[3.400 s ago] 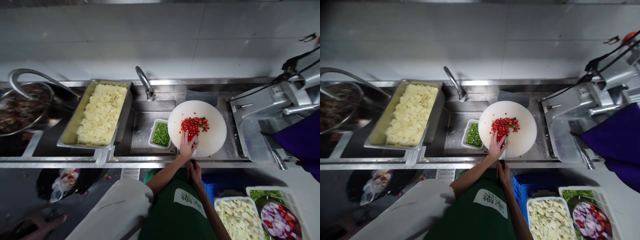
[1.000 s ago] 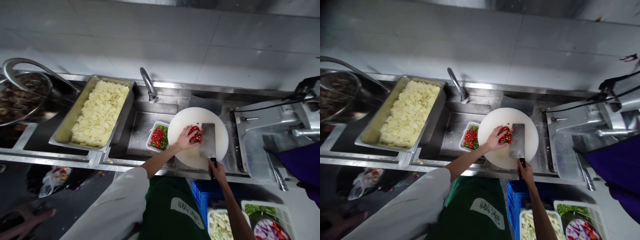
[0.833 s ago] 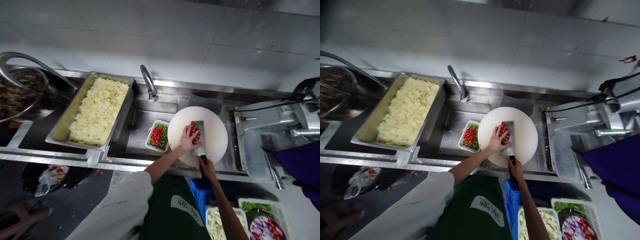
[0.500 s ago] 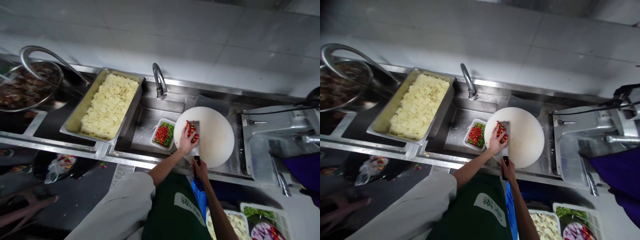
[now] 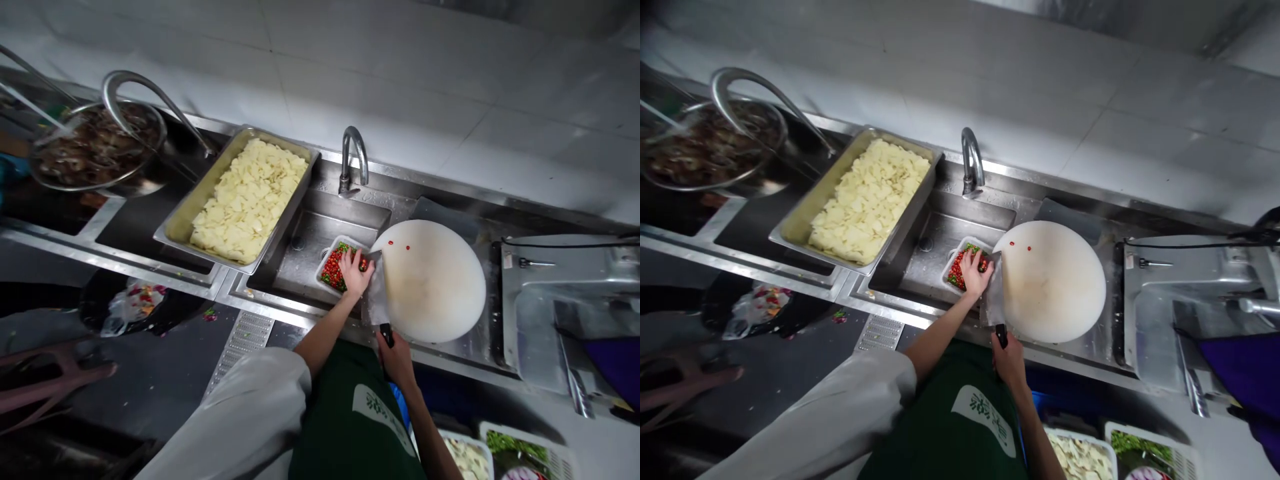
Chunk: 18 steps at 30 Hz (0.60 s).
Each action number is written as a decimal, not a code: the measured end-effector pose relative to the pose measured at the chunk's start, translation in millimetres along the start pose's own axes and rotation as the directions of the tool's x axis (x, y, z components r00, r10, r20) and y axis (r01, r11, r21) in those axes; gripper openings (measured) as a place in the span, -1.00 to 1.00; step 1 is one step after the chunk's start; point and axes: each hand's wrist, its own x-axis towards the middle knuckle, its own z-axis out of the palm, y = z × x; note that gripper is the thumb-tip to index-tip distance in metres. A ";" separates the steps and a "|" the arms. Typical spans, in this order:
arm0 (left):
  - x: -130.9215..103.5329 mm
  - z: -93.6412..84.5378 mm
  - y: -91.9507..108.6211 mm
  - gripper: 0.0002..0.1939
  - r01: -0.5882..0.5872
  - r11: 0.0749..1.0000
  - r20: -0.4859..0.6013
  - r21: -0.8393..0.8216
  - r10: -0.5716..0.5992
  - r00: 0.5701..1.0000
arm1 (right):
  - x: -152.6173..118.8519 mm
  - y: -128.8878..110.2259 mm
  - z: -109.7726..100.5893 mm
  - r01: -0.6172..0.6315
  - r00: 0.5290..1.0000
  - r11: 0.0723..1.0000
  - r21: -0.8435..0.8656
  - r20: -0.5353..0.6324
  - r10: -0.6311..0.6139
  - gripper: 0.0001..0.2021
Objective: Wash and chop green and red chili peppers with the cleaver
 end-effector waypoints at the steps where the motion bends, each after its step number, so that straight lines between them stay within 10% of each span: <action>1: 6.4 2.6 -7.8 -0.45 0.024 1.000 -0.004 -0.008 -0.024 1.000 | -4.0 0.8 -2.1 0.005 1.000 1.000 -0.025 -0.008 -0.005 -0.65; 9: 43.8 -3.8 -77.2 -0.59 0.271 0.945 0.063 -0.184 -0.264 0.963 | -20.8 35.4 -54.5 -0.046 0.969 0.971 -0.233 -0.247 -0.013 -0.60; 13: 33.1 -26.7 -96.2 -0.60 0.297 0.929 0.024 -0.221 -0.299 0.954 | 12.9 29.0 -93.2 -0.151 0.899 0.755 -0.639 -0.406 -0.163 -0.68; 18: -7.2 -61.8 -115.6 -0.58 0.348 0.870 0.036 -0.350 -0.359 0.933 | 70.0 -5.7 -96.4 -0.330 0.886 0.609 -0.721 -0.460 -0.065 -0.70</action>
